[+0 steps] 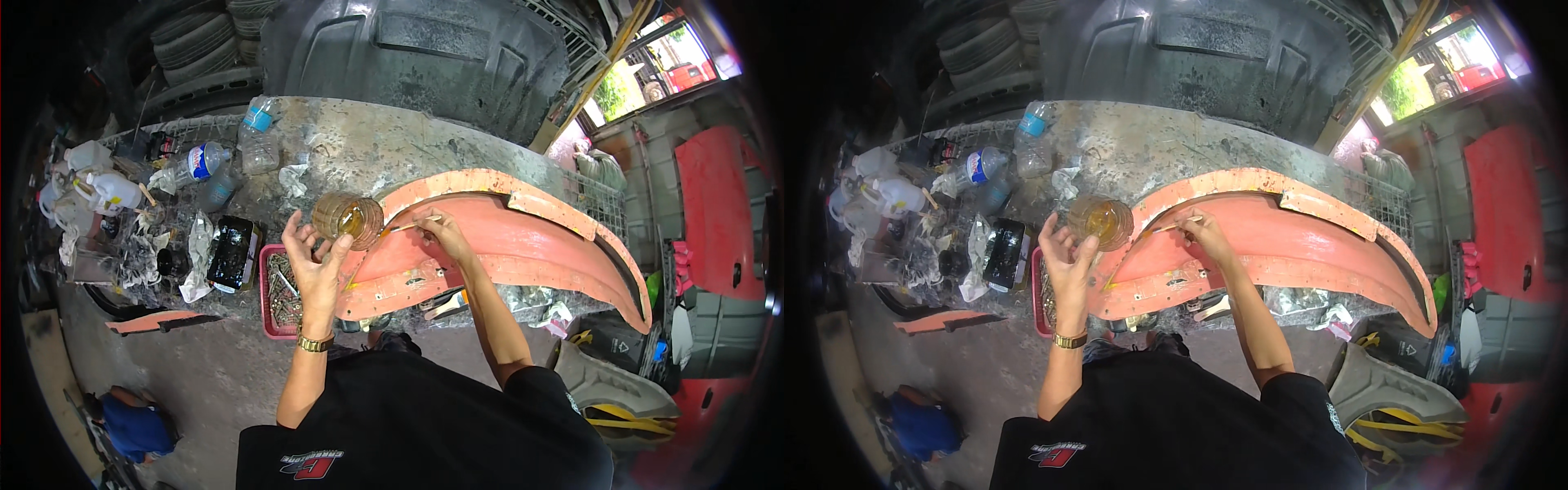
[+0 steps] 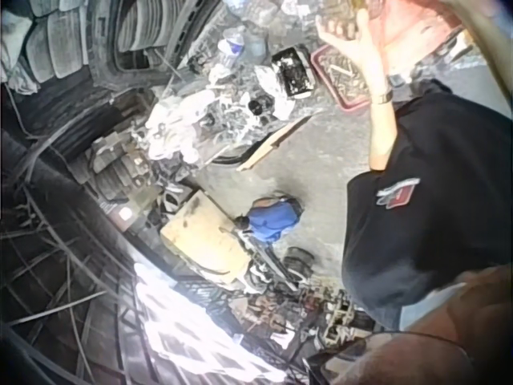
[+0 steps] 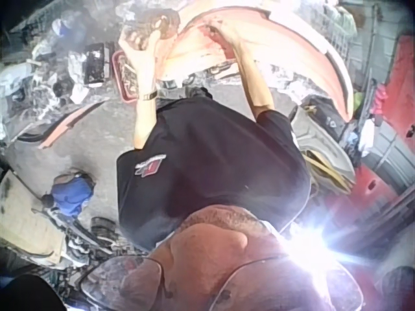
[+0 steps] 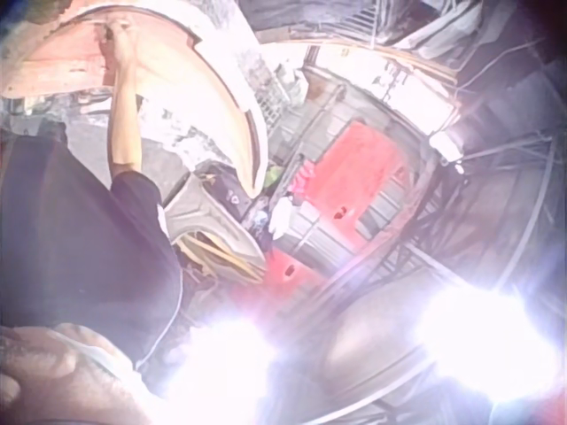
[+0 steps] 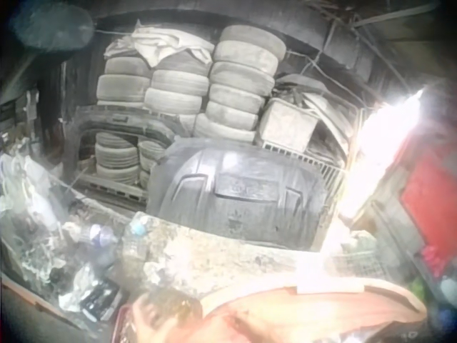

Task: The person applies a liquid from a container onto a large curved car part using a brush, then pours more liquid into the container and continues brushing the surface.

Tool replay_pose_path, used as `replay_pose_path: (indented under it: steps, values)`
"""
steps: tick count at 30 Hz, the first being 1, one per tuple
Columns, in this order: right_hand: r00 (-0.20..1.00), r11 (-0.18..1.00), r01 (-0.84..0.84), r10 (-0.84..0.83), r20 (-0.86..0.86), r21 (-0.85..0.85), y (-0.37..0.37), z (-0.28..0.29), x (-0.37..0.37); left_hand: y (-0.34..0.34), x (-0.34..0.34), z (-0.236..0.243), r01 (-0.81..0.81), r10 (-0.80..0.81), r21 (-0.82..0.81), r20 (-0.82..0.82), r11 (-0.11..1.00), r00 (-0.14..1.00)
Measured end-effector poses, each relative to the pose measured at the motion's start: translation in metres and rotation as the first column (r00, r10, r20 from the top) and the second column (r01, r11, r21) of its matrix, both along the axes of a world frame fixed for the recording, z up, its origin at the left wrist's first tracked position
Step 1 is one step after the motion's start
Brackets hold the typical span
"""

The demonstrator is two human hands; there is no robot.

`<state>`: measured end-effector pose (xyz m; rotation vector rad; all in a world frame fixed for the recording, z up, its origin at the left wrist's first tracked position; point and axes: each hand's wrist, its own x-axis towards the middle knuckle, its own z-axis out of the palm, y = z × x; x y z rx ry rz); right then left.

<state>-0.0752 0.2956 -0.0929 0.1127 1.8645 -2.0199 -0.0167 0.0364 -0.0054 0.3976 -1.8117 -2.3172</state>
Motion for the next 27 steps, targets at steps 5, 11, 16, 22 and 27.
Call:
replay_pose_path:
  steps: [5,11,16,22,27]
  values:
    - [0.997,0.997,0.066,-0.064,0.032,-0.046,0.003,0.001,-0.003,0.001,0.001,0.002,-0.022,0.022,0.003,0.015,1.0,1.0]
    - [0.991,0.989,0.131,-0.128,0.05,-0.071,0.008,-0.007,-0.007,0.002,0.0,0.002,-0.026,0.025,0.021,0.023,0.999,0.999]
    - [0.975,0.974,0.208,-0.199,0.097,-0.095,0.013,-0.012,-0.011,0.003,-0.001,0.003,-0.016,0.016,0.012,0.002,1.0,1.0]
    - [0.969,0.971,0.24,-0.24,0.048,0.009,0.025,-0.032,-0.017,0.003,-0.001,0.006,-0.024,0.023,0.009,0.024,1.0,0.999]
    - [0.961,0.965,0.26,-0.261,0.094,0.015,0.04,-0.045,-0.017,0.005,-0.001,0.007,-0.013,0.012,0.05,0.004,0.999,1.0]
